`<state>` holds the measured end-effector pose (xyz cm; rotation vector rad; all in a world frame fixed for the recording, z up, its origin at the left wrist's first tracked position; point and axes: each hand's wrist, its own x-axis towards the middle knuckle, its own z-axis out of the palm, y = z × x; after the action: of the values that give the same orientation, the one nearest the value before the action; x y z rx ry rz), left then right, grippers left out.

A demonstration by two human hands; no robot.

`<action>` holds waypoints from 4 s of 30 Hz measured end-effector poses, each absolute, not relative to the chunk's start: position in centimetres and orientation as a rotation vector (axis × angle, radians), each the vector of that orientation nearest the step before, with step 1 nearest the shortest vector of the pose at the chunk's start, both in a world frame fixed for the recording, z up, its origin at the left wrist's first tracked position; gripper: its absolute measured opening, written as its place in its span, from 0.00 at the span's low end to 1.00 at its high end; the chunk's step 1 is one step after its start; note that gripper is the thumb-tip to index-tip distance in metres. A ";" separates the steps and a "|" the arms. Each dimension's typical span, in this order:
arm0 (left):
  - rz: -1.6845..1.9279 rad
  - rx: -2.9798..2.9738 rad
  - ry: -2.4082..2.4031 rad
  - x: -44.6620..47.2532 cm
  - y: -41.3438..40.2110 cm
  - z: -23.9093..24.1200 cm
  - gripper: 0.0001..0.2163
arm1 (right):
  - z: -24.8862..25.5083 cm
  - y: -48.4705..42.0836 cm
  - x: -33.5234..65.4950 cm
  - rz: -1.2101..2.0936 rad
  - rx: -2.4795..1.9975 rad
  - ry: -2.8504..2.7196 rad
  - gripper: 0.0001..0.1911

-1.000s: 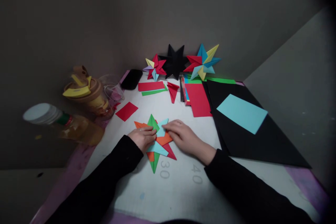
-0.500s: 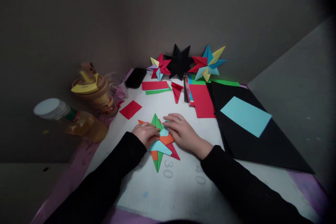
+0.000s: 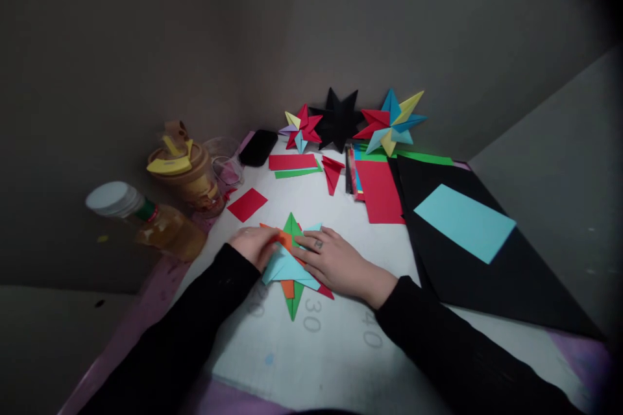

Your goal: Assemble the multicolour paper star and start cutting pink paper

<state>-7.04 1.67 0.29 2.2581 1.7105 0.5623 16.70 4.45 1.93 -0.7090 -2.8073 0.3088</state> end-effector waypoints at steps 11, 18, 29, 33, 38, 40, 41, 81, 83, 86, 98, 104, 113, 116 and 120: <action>1.094 1.350 1.886 -7.4 -2.9 0.9 0.28 | 2.0 2.8 15.8 0.328 -0.903 -2.774 0.19; 1.257 0.731 1.589 -6.4 -1.0 0.9 0.35 | 3.0 0.6 14.3 0.198 -1.089 -2.764 0.22; 1.280 0.496 1.524 -6.1 -1.1 2.1 0.35 | 3.0 2.8 15.4 0.436 -0.868 -2.786 0.19; 1.362 0.395 1.447 -5.0 -3.1 2.2 0.33 | 2.5 2.7 15.7 0.504 -0.852 -2.753 0.20; 1.376 0.370 1.371 -4.7 -5.0 1.4 0.38 | 2.3 2.6 15.9 0.533 -0.879 -2.749 0.22; 1.383 0.367 1.323 -5.0 -5.2 1.6 0.41 | 2.2 2.6 15.8 0.548 -0.875 -2.754 0.22; 1.389 0.353 1.291 -5.2 -5.1 1.8 0.42 | 2.1 2.6 15.8 0.552 -0.875 -2.754 0.22; 1.083 0.691 1.364 -4.8 0.3 -1.1 0.26 | 2.2 2.7 16.1 0.515 -0.897 -2.756 0.23; 1.048 0.741 1.343 -4.8 1.1 -0.9 0.24 | 2.2 2.5 16.2 0.491 -0.951 -2.756 0.23; 0.958 0.830 1.312 -4.4 3.0 -0.4 0.21 | 2.4 1.9 16.5 0.435 -1.106 -2.740 0.23; 0.918 1.257 1.475 -2.5 6.5 0.2 0.31 | 2.7 3.5 20.0 0.588 -1.201 -2.672 0.29; 0.677 2.240 1.370 -2.5 3.9 1.0 0.20 | 1.3 4.2 20.6 0.775 -1.185 -2.642 0.33; 0.476 2.083 1.143 -3.8 4.1 -1.4 0.36 | 1.5 4.4 20.6 0.780 -1.147 -2.637 0.31; 0.550 2.021 1.122 -3.7 4.4 -1.9 0.34 | 1.4 4.6 20.5 0.781 -1.121 -2.646 0.31; 0.616 1.958 1.103 -3.4 4.3 -2.2 0.31 | 1.2 4.7 20.5 0.769 -1.114 -2.649 0.32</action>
<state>-3.35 4.34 -2.22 1.9577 1.1033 0.6161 20.53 4.73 1.18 -1.1144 -2.6494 0.7694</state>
